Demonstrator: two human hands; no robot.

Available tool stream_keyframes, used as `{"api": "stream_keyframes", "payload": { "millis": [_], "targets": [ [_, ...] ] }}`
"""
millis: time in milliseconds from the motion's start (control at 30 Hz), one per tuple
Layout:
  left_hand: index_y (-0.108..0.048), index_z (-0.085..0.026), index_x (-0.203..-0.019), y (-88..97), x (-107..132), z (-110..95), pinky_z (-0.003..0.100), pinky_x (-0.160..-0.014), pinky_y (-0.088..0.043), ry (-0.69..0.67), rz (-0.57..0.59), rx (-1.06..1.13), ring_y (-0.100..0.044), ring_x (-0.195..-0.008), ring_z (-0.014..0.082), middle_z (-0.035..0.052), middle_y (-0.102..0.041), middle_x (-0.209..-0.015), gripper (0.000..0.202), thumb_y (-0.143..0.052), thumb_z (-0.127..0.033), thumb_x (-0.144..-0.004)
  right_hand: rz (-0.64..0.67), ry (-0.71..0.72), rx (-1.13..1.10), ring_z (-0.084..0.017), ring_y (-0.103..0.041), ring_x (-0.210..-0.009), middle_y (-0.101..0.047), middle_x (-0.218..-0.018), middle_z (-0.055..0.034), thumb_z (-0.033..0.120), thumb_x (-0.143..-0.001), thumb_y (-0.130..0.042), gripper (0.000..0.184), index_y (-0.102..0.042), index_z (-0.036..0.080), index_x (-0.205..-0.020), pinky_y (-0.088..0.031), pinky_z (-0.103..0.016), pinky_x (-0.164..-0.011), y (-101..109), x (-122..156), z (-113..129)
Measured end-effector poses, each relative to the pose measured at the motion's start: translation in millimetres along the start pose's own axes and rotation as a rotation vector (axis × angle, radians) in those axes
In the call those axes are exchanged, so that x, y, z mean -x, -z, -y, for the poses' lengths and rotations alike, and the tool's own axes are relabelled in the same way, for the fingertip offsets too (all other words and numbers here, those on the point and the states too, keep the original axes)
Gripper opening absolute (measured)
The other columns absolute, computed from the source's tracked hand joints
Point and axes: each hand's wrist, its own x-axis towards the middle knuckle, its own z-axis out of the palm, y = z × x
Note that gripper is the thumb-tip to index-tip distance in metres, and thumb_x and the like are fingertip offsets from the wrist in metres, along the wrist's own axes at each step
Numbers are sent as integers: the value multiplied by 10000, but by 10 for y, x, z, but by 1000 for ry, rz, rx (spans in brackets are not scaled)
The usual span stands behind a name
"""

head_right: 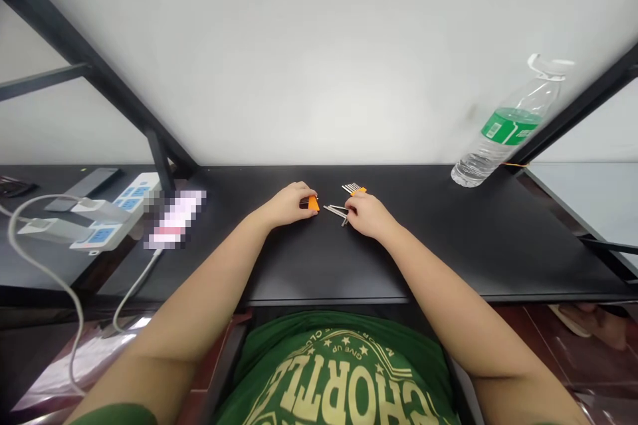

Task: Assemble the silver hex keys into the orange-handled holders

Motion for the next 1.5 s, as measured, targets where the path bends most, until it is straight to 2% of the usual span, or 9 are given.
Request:
{"api": "stream_keyframes", "payload": {
  "millis": [200, 333, 633, 800, 900, 1000, 1133, 1300, 1500],
  "targets": [
    [-755, -253, -1298, -36, -8, 22, 437, -1092, -532, -23, -32, 31, -648, -1206, 303, 98, -685, -1279, 468, -775, -396, -853, 60, -63, 24, -208, -619, -850, -687, -983, -67, 275, -936, -724, 111, -688, 198, -865, -473, -333, -755, 16, 17, 121],
    [-753, -257, -1292, -52, -15, 27, 428, -1079, -544, -27, -47, 56, -666, -1172, 288, 93, -684, -1266, 460, -786, -406, -859, 107, -66, 71, -208, -624, -876, -682, -1030, -81, 160, -927, -690, 31, -680, 188, -919, -469, -325, -760, -6, 13, 147],
    [-689, -219, -1366, -185, -27, -43, 395, -1060, -597, -47, -148, 262, -681, -1134, 241, 98, -629, -1318, 530, -778, -276, -847, 164, 95, -38, -209, -657, -941, -704, -1077, -88, 89, -986, -591, 195, -752, 195, -1011, -516, -345, -872, 39, 19, 64],
    [-662, -209, -1371, -254, -46, -138, 383, -1010, -615, -60, -217, 309, -667, -1116, 237, 106, -605, -1308, 550, -770, -245, -832, -17, 8, -141, -197, -656, -825, -715, -1062, -81, 196, -926, -679, 237, -704, 193, -1161, -526, -342, -776, -3, 7, 81],
    [-660, -202, -1351, -271, -44, -225, 375, -998, -610, -93, -248, 295, -663, -1104, 229, 104, -600, -1296, 520, -752, -218, -839, -125, -74, -257, -183, -644, -705, -719, -928, -38, 360, -956, -680, 226, -681, 212, -1126, -527, -348, -737, -44, -52, 157],
    [-672, -197, -1293, -284, -27, -339, 368, -975, -598, -171, -241, 259, -662, -1059, 214, 97, -601, -1269, 437, -709, -174, -858, -137, -109, -370, -186, -662, -677, -728, -861, -18, 415, -957, -674, 218, -670, 233, -1078, -530, -342, -712, -70, -130, 263],
    [-673, -199, -1264, -294, -11, -439, 362, -940, -588, -210, -210, 212, -657, -1061, 215, 91, -602, -1259, 415, -679, -127, -856, -147, -192, -460, -188, -674, -636, -739, -809, -19, 372, -963, -633, 145, -629, 243, -898, -521, -322, -634, -75, -188, 342],
    [-690, -218, -1237, -296, -40, -446, 371, -976, -582, -174, -175, 161, -667, -1117, 240, 87, -628, -1258, 377, -720, -182, -863, -93, -288, -517, -170, -602, -486, -665, -633, 33, 262, -955, -576, 100, -609, 256, -861, -482, -304, -552, -90, -174, 320],
    [-691, -213, -1305, -286, -61, -434, 369, -1041, -575, -126, -197, 160, -676, -1143, 241, 87, -655, -1297, 453, -734, -188, -854, -209, -147, -196, -189, -638, -699, -689, -767, -20, 153, -887, -583, 133, -576, 234, -781, -470, -303, -701, -116, -213, 208]
  ]
}}
